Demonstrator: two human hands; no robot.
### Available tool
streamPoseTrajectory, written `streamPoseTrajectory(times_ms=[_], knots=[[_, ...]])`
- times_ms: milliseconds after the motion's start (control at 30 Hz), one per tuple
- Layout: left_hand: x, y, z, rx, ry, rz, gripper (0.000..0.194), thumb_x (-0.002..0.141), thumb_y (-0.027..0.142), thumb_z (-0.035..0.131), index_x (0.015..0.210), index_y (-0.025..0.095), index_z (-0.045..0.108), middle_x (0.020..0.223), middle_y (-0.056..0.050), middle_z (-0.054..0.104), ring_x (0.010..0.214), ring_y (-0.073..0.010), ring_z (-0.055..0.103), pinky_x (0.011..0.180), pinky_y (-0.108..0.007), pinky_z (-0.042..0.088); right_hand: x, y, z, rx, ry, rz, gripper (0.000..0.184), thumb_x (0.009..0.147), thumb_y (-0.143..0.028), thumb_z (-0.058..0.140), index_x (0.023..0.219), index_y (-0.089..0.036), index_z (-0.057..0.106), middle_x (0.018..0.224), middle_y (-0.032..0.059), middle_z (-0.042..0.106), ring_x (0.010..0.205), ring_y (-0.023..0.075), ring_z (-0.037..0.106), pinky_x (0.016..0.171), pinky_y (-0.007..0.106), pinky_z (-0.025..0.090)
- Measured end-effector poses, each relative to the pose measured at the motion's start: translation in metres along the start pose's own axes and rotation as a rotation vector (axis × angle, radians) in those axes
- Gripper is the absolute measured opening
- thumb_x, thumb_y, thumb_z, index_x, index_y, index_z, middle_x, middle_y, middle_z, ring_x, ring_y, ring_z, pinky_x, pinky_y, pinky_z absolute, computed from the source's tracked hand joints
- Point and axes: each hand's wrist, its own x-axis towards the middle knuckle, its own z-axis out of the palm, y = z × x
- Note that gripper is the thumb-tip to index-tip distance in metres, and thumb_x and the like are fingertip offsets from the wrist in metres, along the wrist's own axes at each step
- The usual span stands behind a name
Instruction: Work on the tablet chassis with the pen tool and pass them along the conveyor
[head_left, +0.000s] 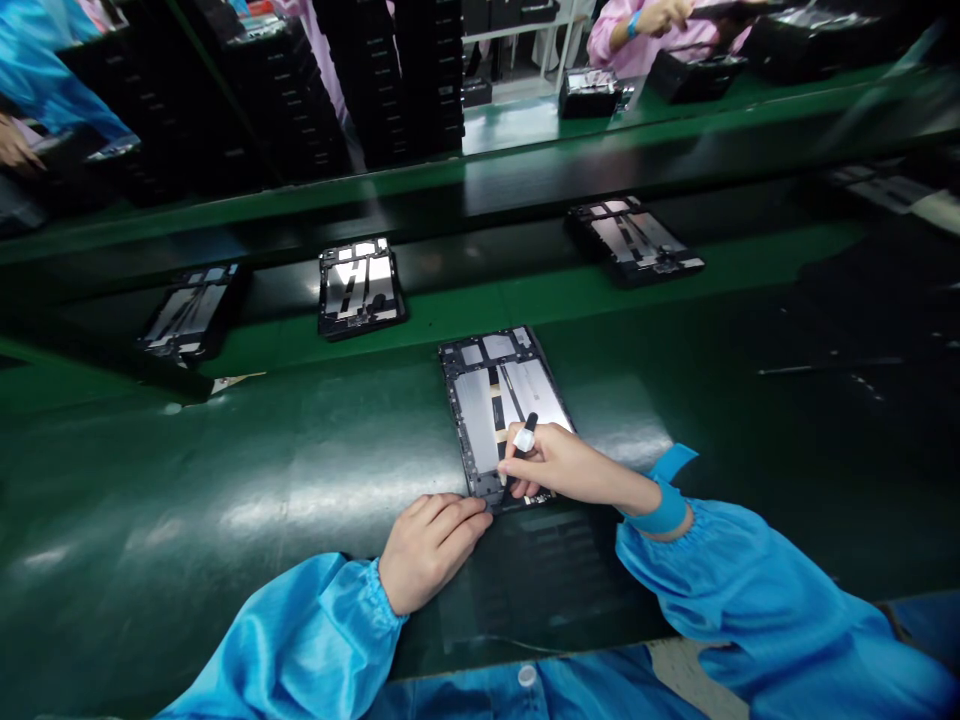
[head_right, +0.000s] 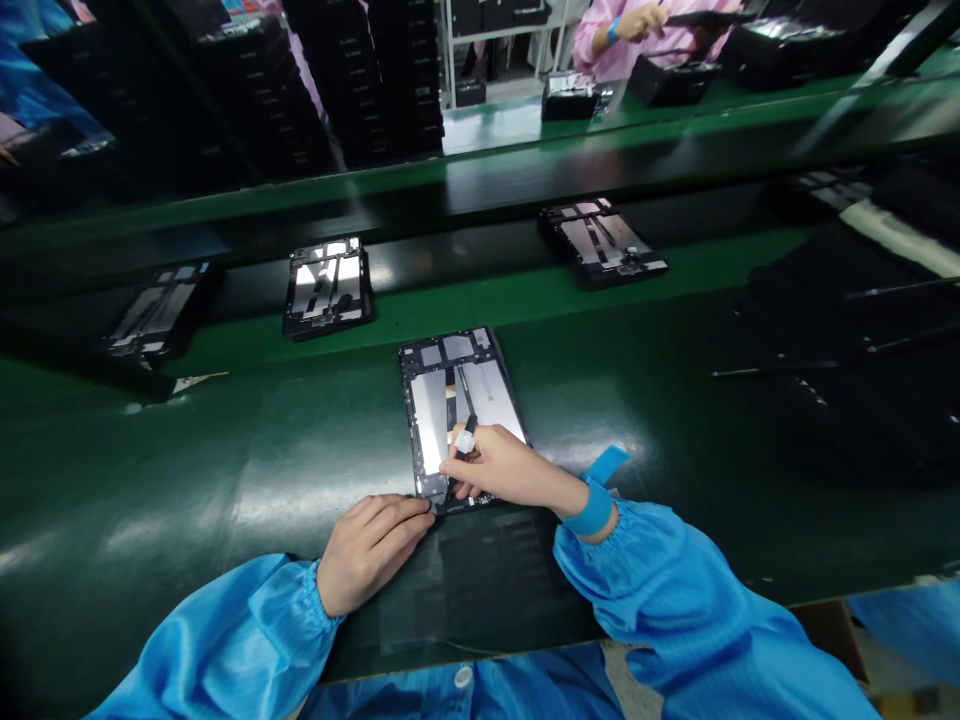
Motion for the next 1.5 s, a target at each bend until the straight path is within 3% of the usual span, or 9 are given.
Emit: streamPoseTrajectory(times_ms=[167,400,533,700,900,1067,1500], knots=[[0.0,0.0,-0.001,0.028,-0.01,0.013,0.023,0.092,0.016,0.055,0.115,0.017,0.06,0.115,-0.002,0.063,0.1,-0.0131,0.054,0.081,-0.026,0.043,0.0,0.002,-0.001,-0.009,-0.008,-0.001,0.022,0.082,-0.033,0.067,0.081,-0.015,0.054,0.063,0.0026,0.067,0.062,0.0187,0.069,0.056,0.024,0.057],[0.004,0.005,-0.01,0.203,-0.083,0.109,0.033,0.097,0.012,0.04,0.125,0.016,0.057,0.118,-0.006,0.06,0.103,-0.0171,0.053,0.081,-0.03,0.045,-0.001,0.002,-0.001,-0.02,-0.009,-0.009,0.019,0.084,-0.032,0.063,0.081,-0.016,0.054,0.064,0.0022,0.067,0.063,0.0188,0.069,0.057,0.025,0.057],[0.004,0.002,-0.011,0.181,-0.119,0.076,0.033,0.098,0.014,0.038,0.126,0.018,0.056,0.117,-0.007,0.058,0.104,-0.0163,0.052,0.082,-0.029,0.046,-0.009,0.004,-0.005,0.002,0.123,-0.038,0.02,0.084,-0.034,0.063,0.082,-0.016,0.053,0.067,0.0015,0.064,0.067,0.019,0.069,0.056,0.024,0.056],[0.003,-0.004,-0.007,0.099,-0.104,0.03,0.031,0.097,0.015,0.044,0.124,0.023,0.057,0.114,-0.007,0.057,0.103,-0.0147,0.052,0.083,-0.028,0.046,-0.03,0.017,-0.012,-0.131,0.282,-0.114,0.023,0.088,-0.038,0.059,0.083,-0.016,0.057,0.074,0.0024,0.061,0.065,0.0155,0.064,0.056,0.024,0.05],[0.004,-0.006,-0.005,0.036,-0.039,0.001,0.03,0.094,0.014,0.05,0.12,0.024,0.059,0.111,-0.007,0.058,0.099,-0.0152,0.053,0.079,-0.029,0.046,-0.033,0.017,-0.006,-0.292,0.285,-0.141,0.025,0.089,-0.041,0.058,0.083,-0.017,0.061,0.08,0.0039,0.061,0.069,0.016,0.06,0.061,0.027,0.044],[0.006,-0.007,-0.003,0.008,-0.008,0.001,0.027,0.093,0.015,0.052,0.117,0.023,0.061,0.112,-0.006,0.058,0.1,-0.0158,0.053,0.08,-0.029,0.045,-0.032,0.018,-0.005,-0.189,0.276,-0.142,0.024,0.089,-0.039,0.058,0.081,-0.016,0.06,0.076,0.0029,0.06,0.068,0.0154,0.059,0.06,0.026,0.043],[0.004,-0.002,-0.002,0.214,-0.102,0.053,0.04,0.094,0.013,0.044,0.132,0.025,0.052,0.12,-0.009,0.054,0.102,-0.0184,0.052,0.083,-0.032,0.044,-0.032,0.026,-0.007,-0.191,0.3,-0.169,0.025,0.09,-0.038,0.058,0.079,-0.015,0.06,0.076,0.0031,0.06,0.067,0.0145,0.059,0.059,0.025,0.043]])
